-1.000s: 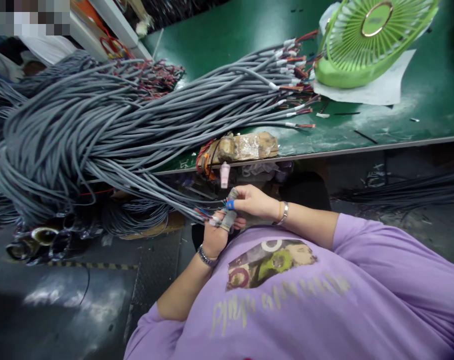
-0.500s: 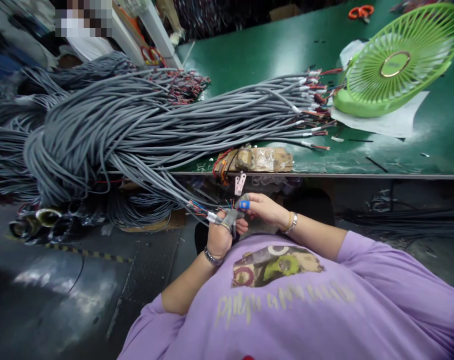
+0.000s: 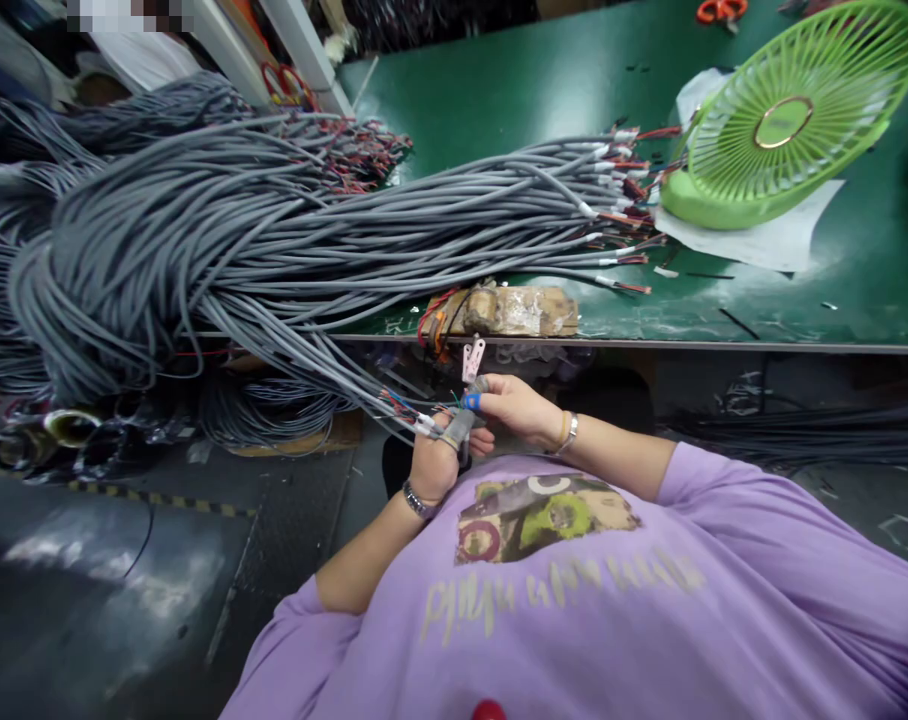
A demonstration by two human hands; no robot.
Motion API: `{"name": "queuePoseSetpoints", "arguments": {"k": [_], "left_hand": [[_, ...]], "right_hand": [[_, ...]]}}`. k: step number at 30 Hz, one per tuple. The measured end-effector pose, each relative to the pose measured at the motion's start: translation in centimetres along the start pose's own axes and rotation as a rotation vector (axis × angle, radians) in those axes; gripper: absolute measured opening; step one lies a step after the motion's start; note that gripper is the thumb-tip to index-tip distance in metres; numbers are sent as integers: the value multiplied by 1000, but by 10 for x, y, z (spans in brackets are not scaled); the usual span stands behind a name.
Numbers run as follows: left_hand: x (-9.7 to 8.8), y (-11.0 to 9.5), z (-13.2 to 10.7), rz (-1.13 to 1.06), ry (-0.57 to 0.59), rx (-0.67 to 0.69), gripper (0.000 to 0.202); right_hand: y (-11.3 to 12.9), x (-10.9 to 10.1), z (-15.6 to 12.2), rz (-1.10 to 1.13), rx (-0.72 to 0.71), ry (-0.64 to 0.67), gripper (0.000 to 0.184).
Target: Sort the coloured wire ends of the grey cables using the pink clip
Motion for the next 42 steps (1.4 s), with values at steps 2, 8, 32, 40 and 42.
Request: {"name": "queuePoseSetpoints", "arguments": {"k": [2,8,32,40,42], "left_hand": [[-2,-2,1,-37,-69,23,36],[-9,2,7,-81,-192,31,37],[-5,-21,-1,-53,-74,-1,34],[11,-33,15,-44,90,-83,32],[11,-34,18,-50,100,-74,32]], "right_hand": [[-1,4,-2,45,-25,-36,26],[-6,21,-5,237,-45,50,39],[-4,-37,5,297,99,-165,33],[24,-17,26,229,77,44,43],[24,-11,29,249,43,66,44]]}}
Point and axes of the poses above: each hand's wrist, its own z-axis towards the middle knuckle, its own x-axis out of the palm, y = z × x, the point moved 7 cm from there along z, towards the middle knuckle, and after that the axes turned 2 degrees about y, right-handed, at the moved point
